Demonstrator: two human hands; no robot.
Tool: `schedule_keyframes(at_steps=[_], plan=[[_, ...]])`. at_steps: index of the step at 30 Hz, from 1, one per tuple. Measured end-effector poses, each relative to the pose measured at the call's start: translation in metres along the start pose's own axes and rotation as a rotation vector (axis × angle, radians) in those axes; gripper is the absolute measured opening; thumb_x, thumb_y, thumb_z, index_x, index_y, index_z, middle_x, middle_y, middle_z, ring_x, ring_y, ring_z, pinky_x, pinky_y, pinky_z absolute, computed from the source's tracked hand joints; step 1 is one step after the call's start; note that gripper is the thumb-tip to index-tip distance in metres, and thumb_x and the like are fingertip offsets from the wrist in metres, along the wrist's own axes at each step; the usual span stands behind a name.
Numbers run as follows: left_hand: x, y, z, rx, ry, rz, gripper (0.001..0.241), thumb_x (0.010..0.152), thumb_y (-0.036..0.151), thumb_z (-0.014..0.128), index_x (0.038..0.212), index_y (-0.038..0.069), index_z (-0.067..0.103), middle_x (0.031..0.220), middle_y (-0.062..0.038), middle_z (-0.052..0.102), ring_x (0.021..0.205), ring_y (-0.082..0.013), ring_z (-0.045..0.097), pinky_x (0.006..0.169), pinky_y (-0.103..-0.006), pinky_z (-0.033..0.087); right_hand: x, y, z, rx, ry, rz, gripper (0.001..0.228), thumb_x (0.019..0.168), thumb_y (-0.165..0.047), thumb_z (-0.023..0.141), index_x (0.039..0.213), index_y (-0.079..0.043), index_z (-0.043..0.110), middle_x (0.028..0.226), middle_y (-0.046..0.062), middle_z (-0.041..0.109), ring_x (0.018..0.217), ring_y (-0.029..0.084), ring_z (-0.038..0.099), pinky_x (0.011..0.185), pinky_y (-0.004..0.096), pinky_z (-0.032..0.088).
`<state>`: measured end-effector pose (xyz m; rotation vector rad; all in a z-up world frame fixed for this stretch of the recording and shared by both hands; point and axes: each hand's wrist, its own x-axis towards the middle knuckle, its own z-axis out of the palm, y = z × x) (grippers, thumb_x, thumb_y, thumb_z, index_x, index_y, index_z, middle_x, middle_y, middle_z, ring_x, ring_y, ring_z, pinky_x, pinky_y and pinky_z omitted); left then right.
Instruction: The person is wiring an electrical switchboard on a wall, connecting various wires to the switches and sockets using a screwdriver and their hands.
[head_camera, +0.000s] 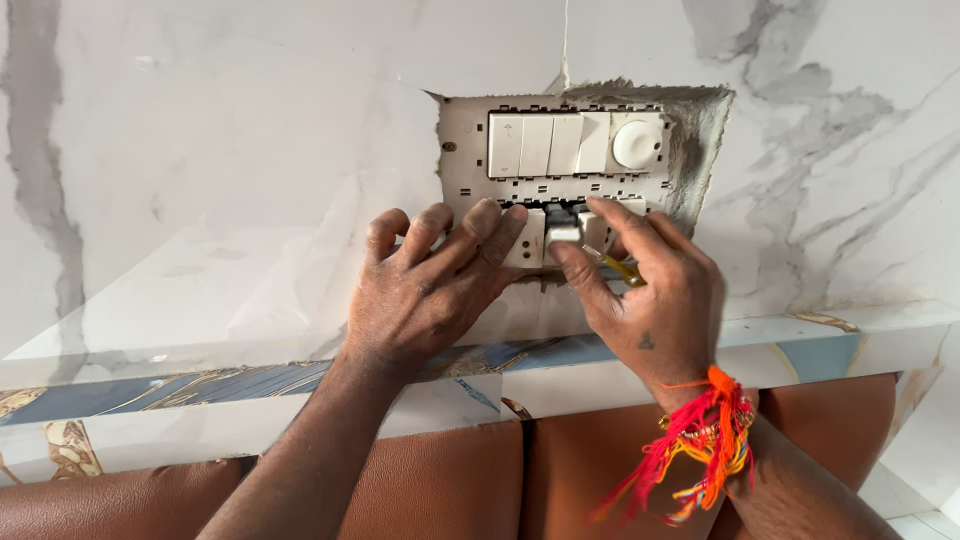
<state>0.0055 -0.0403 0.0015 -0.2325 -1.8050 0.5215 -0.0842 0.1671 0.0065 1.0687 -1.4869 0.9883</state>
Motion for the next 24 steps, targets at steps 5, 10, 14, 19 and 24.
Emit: schedule_keyframes(at_steps=[5,10,14,19,24], plan=[[-0.001,-0.001,0.002,-0.004,-0.003,0.017,0.064,0.099,0.045,0.074,0.155,0.024,0.050,0.141,0.004,0.054,0.120,-0.0178,0.050,0.099,-0.0424,0.043,0.007,-0.009,-0.004,-0.259,0.095,0.001,0.037,0.086,-0.026,0.094,0.118,-0.011,0.080,0.100,0.007,0.069,0.080,0.020,0.068,0.069,0.034,0.054],[0.000,0.000,0.001,-0.035,0.018,-0.027,0.063,0.096,0.045,0.074,0.152,0.026,0.052,0.141,0.004,0.053,0.118,-0.0181,0.051,0.100,-0.0443,0.043,0.005,-0.012,0.008,-0.191,-0.009,-0.151,0.036,0.085,-0.012,0.087,0.120,-0.014,0.079,0.113,0.004,0.071,0.087,0.019,0.071,0.073,0.032,0.058],[0.001,-0.002,0.000,-0.070,0.034,-0.033,0.060,0.098,0.043,0.076,0.149,0.021,0.055,0.139,0.001,0.057,0.118,-0.0193,0.054,0.101,-0.0428,0.043,0.007,-0.015,0.009,-0.249,-0.055,-0.237,0.042,0.082,-0.021,0.092,0.120,-0.012,0.076,0.112,0.001,0.070,0.086,0.018,0.071,0.071,0.033,0.058],[0.002,-0.003,-0.004,-0.216,0.070,-0.059,0.052,0.098,0.043,0.077,0.143,0.022,0.063,0.138,0.005,0.063,0.111,-0.0158,0.057,0.099,-0.0375,0.043,0.013,-0.014,0.006,-0.274,-0.092,-0.252,0.045,0.080,-0.020,0.091,0.122,-0.012,0.076,0.113,0.001,0.069,0.088,0.020,0.070,0.070,0.034,0.057],[0.001,-0.004,-0.006,-0.246,0.160,-0.069,0.044,0.095,0.045,0.077,0.134,0.024,0.072,0.143,0.012,0.062,0.115,-0.0164,0.056,0.100,-0.0372,0.042,0.021,-0.017,0.001,-0.299,-0.131,-0.236,0.043,0.080,-0.019,0.090,0.121,-0.015,0.077,0.114,0.000,0.069,0.093,0.019,0.070,0.069,0.033,0.057]])
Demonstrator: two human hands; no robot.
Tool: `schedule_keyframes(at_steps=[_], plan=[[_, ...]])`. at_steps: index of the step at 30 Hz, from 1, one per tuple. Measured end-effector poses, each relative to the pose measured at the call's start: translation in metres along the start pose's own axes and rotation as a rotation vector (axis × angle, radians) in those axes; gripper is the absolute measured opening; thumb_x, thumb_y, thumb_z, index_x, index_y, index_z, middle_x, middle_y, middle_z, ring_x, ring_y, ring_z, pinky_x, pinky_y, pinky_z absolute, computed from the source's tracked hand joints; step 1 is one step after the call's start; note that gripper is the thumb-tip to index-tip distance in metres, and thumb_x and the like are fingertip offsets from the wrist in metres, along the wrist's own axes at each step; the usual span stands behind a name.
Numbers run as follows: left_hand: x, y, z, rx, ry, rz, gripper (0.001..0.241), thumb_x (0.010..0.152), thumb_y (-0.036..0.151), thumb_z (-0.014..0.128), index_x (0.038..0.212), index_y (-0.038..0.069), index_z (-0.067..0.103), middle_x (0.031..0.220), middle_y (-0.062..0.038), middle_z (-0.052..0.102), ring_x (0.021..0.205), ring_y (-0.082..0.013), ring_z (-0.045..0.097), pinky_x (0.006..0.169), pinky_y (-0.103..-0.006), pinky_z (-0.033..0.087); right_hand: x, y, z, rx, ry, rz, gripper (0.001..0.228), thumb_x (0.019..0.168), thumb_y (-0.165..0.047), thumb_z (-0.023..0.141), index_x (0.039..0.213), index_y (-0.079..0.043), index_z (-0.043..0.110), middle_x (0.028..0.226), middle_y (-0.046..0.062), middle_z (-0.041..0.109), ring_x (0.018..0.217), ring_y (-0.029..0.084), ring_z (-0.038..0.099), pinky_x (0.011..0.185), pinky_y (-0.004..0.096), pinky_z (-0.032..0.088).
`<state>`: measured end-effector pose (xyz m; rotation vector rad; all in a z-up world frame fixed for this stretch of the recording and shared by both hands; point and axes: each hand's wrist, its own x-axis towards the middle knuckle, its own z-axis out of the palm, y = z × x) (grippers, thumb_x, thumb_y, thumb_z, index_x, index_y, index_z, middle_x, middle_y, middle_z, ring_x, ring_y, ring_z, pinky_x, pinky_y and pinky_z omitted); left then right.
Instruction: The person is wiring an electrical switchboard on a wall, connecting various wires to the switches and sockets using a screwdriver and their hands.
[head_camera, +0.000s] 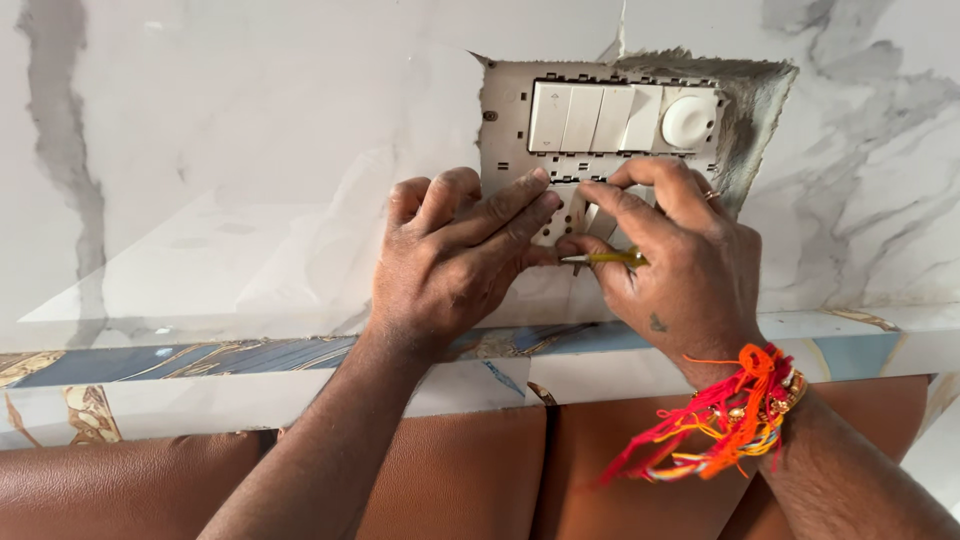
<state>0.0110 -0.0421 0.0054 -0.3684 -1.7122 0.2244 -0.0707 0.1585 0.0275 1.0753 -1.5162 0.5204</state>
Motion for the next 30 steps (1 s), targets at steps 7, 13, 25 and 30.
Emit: schedule_keyframes(at_steps=[7,13,25,30], plan=[[-0.002,0.001,0.000,0.178,-0.099,-0.020,0.042,0.098,0.036,0.074,0.139,0.024,0.070,0.148,0.012,0.060,0.128,-0.0168,0.049,0.105,-0.0401,0.039,0.010,-0.007,-0.004,0.055,-0.131,0.072,0.055,0.067,-0.013,0.089,0.121,-0.014,0.078,0.115,0.002,0.070,0.085,0.020,0.070,0.069,0.035,0.057],[-0.007,-0.001,0.003,0.132,-0.082,-0.019,0.040,0.099,0.036,0.074,0.137,0.023,0.068,0.147,0.011,0.059,0.129,-0.0206,0.048,0.106,-0.0446,0.037,0.016,-0.011,-0.001,0.121,-0.111,0.219,0.048,0.065,-0.014,0.091,0.110,-0.019,0.078,0.108,-0.001,0.071,0.092,0.019,0.070,0.075,0.034,0.057],[0.000,0.005,0.001,0.125,-0.077,-0.083,0.054,0.089,0.041,0.077,0.138,0.022,0.066,0.130,0.003,0.065,0.120,-0.0209,0.050,0.104,-0.0470,0.037,0.023,-0.015,0.001,-0.085,-0.130,0.125,0.039,0.070,0.003,0.077,0.103,-0.016,0.075,0.106,-0.005,0.068,0.094,0.020,0.071,0.072,0.037,0.058],[0.002,0.003,-0.006,0.034,-0.005,-0.084,0.051,0.088,0.016,0.075,0.139,0.013,0.068,0.127,0.002,0.065,0.117,-0.0206,0.052,0.103,-0.0433,0.038,0.027,-0.025,-0.002,-0.123,-0.105,0.104,0.030,0.068,0.000,0.080,0.094,-0.012,0.072,0.100,-0.003,0.065,0.096,0.021,0.070,0.068,0.038,0.057]])
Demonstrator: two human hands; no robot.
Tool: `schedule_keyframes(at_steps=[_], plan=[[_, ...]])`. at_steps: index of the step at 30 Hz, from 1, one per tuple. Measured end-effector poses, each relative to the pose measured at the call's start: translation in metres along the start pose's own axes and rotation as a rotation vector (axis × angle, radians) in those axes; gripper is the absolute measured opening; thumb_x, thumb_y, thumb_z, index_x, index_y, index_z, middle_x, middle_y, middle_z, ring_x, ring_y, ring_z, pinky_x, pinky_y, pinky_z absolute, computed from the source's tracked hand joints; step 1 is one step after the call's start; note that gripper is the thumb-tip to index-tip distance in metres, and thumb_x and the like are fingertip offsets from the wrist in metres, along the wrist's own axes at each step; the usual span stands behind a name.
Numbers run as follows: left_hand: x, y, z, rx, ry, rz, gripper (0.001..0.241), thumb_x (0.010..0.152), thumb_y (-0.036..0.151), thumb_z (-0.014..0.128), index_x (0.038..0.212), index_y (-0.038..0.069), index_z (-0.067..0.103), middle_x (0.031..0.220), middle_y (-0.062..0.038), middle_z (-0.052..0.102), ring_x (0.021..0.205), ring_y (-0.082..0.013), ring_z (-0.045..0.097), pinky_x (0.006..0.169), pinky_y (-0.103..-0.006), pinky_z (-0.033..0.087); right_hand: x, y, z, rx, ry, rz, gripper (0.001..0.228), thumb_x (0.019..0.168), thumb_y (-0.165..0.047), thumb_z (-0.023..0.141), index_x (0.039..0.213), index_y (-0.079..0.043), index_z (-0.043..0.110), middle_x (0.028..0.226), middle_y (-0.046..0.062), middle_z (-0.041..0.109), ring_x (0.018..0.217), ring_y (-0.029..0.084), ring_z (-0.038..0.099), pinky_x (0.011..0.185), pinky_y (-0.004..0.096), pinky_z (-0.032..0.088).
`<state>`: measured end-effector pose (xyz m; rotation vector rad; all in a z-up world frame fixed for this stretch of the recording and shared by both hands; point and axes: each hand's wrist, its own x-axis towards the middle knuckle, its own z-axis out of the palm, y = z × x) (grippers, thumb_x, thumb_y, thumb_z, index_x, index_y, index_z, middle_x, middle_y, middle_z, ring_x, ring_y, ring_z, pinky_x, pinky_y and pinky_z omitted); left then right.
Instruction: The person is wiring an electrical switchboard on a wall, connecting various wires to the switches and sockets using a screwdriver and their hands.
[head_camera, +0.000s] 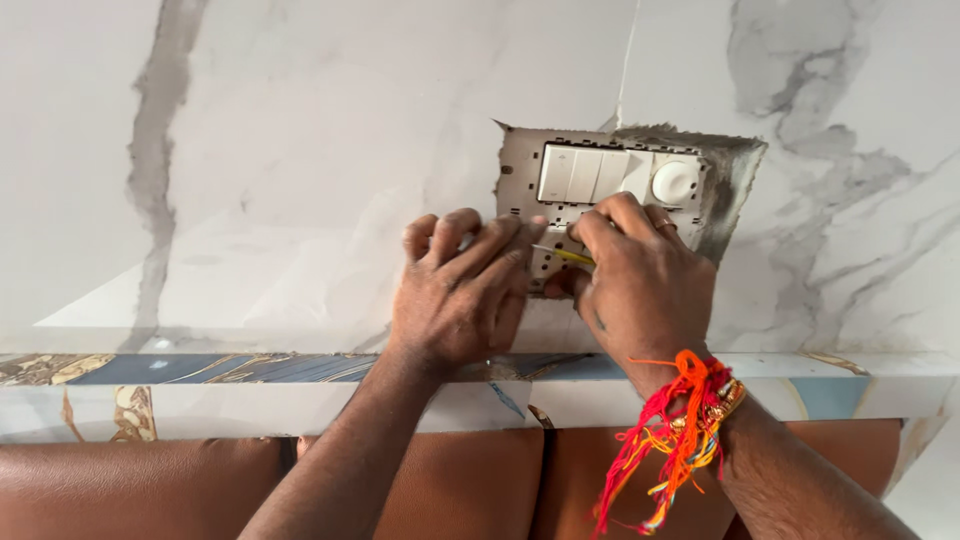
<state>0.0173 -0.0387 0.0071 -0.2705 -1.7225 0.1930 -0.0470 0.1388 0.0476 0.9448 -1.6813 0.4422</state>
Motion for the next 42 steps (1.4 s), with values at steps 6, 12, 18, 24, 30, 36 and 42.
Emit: schedule_keyframes(at_steps=[6,12,18,24,30,36,42], plan=[[-0.001,-0.003,0.002,0.055,0.012,-0.015,0.020,0.092,0.016,0.073,0.112,0.018,0.074,0.122,0.003,0.065,0.118,-0.0198,0.054,0.102,-0.0437,0.039,0.008,0.009,0.000,-0.042,-0.047,-0.155,0.028,0.062,-0.009,0.085,0.087,-0.011,0.072,0.099,0.001,0.066,0.093,0.025,0.069,0.065,0.040,0.056],[-0.001,-0.003,0.004,0.025,0.009,0.043,0.034,0.092,0.035,0.080,0.116,0.011,0.073,0.121,0.000,0.064,0.115,-0.0216,0.053,0.100,-0.0449,0.039,0.000,0.020,0.003,-0.101,-0.015,-0.163,0.032,0.067,-0.005,0.082,0.097,-0.015,0.078,0.097,-0.001,0.068,0.090,0.022,0.071,0.064,0.037,0.057],[0.002,0.002,-0.001,0.046,-0.031,0.011,0.024,0.094,0.032,0.077,0.111,0.017,0.074,0.117,0.005,0.066,0.111,-0.0180,0.056,0.101,-0.0425,0.040,0.032,0.026,-0.024,0.293,-0.110,-0.095,0.042,0.065,-0.039,0.094,0.092,-0.011,0.077,0.098,0.001,0.071,0.082,0.022,0.069,0.066,0.038,0.055],[0.002,-0.002,0.000,0.012,-0.058,0.008,0.025,0.092,0.035,0.082,0.080,0.015,0.072,0.103,0.003,0.068,0.106,-0.0190,0.056,0.097,-0.0446,0.041,0.037,0.010,-0.036,-0.038,-0.132,0.243,0.053,0.064,-0.058,0.094,0.071,-0.009,0.074,0.075,0.003,0.069,0.070,0.024,0.066,0.062,0.041,0.050],[-0.002,-0.005,0.000,-0.008,0.026,0.072,0.022,0.090,0.031,0.083,0.080,0.015,0.072,0.101,0.004,0.067,0.107,-0.0198,0.055,0.096,-0.0450,0.041,0.043,0.004,-0.003,-0.170,-0.266,0.143,0.049,0.071,-0.052,0.090,0.068,-0.010,0.066,0.067,0.007,0.066,0.060,0.030,0.066,0.053,0.043,0.050],[0.001,-0.001,0.001,0.020,0.004,0.045,0.022,0.092,0.030,0.080,0.080,0.014,0.072,0.098,0.004,0.067,0.107,-0.0181,0.055,0.098,-0.0442,0.043,0.021,0.008,-0.032,-0.226,-0.215,0.139,0.058,0.067,-0.064,0.084,0.065,-0.009,0.064,0.065,0.004,0.065,0.059,0.027,0.064,0.053,0.041,0.049],[0.003,-0.005,-0.004,-0.115,0.007,0.051,0.008,0.072,0.014,0.072,0.076,0.010,0.067,0.099,0.000,0.068,0.102,-0.0223,0.055,0.094,-0.0453,0.042,0.013,-0.001,0.008,-0.086,-0.009,-0.002,0.022,0.082,-0.025,0.083,0.074,-0.012,0.068,0.068,0.003,0.065,0.060,0.024,0.066,0.050,0.042,0.048]])
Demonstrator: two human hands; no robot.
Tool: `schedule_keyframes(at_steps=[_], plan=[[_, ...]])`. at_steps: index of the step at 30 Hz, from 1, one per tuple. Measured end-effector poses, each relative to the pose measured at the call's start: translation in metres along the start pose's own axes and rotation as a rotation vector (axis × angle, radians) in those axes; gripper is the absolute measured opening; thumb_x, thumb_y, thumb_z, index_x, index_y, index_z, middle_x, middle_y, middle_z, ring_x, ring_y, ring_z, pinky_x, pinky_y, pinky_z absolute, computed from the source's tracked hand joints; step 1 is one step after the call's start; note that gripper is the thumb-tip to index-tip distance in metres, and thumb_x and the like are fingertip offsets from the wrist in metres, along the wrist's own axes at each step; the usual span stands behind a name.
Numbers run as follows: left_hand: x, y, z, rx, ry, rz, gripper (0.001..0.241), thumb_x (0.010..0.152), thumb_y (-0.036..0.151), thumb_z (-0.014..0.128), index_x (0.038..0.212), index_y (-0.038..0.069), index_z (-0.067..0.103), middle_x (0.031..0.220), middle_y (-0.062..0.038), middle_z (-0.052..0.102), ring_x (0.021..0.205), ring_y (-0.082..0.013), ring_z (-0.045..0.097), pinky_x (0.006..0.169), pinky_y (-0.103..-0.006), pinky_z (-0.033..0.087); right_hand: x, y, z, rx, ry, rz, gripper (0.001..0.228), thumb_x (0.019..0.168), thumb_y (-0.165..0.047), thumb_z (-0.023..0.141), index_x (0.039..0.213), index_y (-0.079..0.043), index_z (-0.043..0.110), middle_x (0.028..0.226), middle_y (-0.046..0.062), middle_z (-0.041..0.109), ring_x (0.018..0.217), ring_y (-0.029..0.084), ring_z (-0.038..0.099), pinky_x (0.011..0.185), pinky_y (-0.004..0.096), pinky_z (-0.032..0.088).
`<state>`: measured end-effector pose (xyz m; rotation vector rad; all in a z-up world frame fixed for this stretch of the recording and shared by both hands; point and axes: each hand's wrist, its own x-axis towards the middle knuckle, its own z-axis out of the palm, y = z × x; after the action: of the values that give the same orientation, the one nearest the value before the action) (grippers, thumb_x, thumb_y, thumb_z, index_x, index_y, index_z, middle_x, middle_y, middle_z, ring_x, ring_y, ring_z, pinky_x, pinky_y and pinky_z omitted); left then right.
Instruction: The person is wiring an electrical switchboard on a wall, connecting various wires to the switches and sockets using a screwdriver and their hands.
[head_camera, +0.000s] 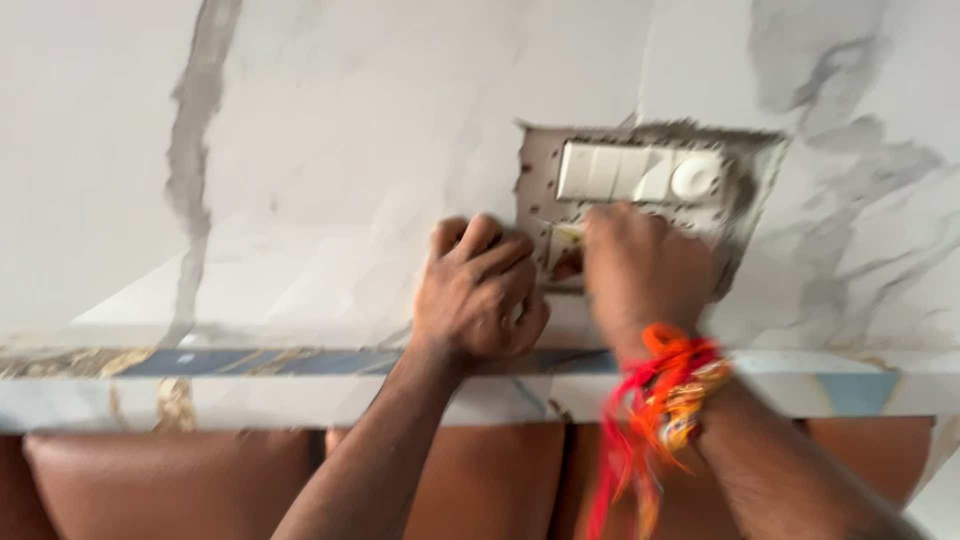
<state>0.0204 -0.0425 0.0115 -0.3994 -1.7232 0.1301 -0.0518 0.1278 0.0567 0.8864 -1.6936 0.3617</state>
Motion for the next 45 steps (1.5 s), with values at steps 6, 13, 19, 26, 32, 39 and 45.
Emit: schedule_keyframes(at_steps=[6,13,19,26,32,39,45], plan=[[0.003,0.007,-0.007,-0.030,-0.037,-0.024,0.007,0.068,0.010,0.070,0.074,0.009,0.066,0.096,-0.002,0.067,0.102,-0.0237,0.056,0.095,-0.0449,0.043,-0.015,0.014,-0.013,-0.164,-0.158,-0.025,0.023,0.072,-0.029,0.085,0.075,-0.013,0.069,0.074,0.002,0.069,0.061,0.028,0.069,0.049,0.044,0.051],[0.002,0.009,-0.002,0.055,-0.062,-0.016,0.007,0.085,0.014,0.071,0.080,0.010,0.071,0.098,-0.001,0.068,0.101,-0.0203,0.056,0.098,-0.0451,0.043,-0.028,0.033,-0.031,-0.011,-0.299,0.373,0.054,0.068,-0.062,0.084,0.076,-0.011,0.070,0.073,0.002,0.072,0.067,0.027,0.069,0.060,0.041,0.053],[0.001,0.005,0.006,0.141,-0.059,-0.001,0.014,0.090,0.021,0.075,0.081,0.012,0.072,0.099,-0.001,0.068,0.103,-0.0200,0.056,0.097,-0.0451,0.043,-0.037,0.033,-0.010,0.169,0.079,0.017,0.036,0.080,-0.035,0.087,0.109,-0.015,0.078,0.102,-0.001,0.072,0.076,0.019,0.072,0.063,0.035,0.056],[-0.001,0.003,0.009,0.150,-0.056,0.001,0.013,0.088,0.015,0.073,0.076,0.014,0.069,0.098,0.001,0.068,0.102,-0.0185,0.056,0.096,-0.0437,0.044,-0.044,0.035,0.005,-0.250,0.070,-0.206,0.043,0.081,-0.008,0.079,0.124,-0.010,0.074,0.116,0.000,0.068,0.077,0.018,0.073,0.060,0.032,0.058],[-0.002,0.004,0.007,0.138,-0.064,0.002,0.011,0.087,0.015,0.073,0.077,0.013,0.069,0.098,0.001,0.067,0.101,-0.0185,0.055,0.096,-0.0433,0.044,-0.012,0.061,-0.006,-0.234,-0.213,-0.477,0.061,0.083,-0.049,0.078,0.116,0.003,0.072,0.103,0.007,0.068,0.049,0.019,0.068,0.043,0.034,0.056],[-0.003,0.001,0.011,0.106,-0.043,0.013,0.012,0.090,0.014,0.074,0.078,0.014,0.069,0.099,0.002,0.067,0.101,-0.0172,0.055,0.096,-0.0425,0.045,-0.022,0.046,-0.005,-0.275,-0.088,-0.439,0.060,0.079,-0.039,0.080,0.124,-0.001,0.072,0.110,0.005,0.068,0.072,0.019,0.073,0.050,0.033,0.057],[-0.001,0.002,0.007,0.168,-0.061,0.038,0.014,0.087,0.014,0.075,0.076,0.013,0.068,0.097,0.001,0.068,0.100,-0.0190,0.056,0.094,-0.0430,0.044,-0.009,0.061,-0.024,0.165,-0.182,-0.202,0.055,0.075,-0.041,0.084,0.122,-0.013,0.076,0.115,0.001,0.073,0.069,0.021,0.071,0.060,0.038,0.057]])
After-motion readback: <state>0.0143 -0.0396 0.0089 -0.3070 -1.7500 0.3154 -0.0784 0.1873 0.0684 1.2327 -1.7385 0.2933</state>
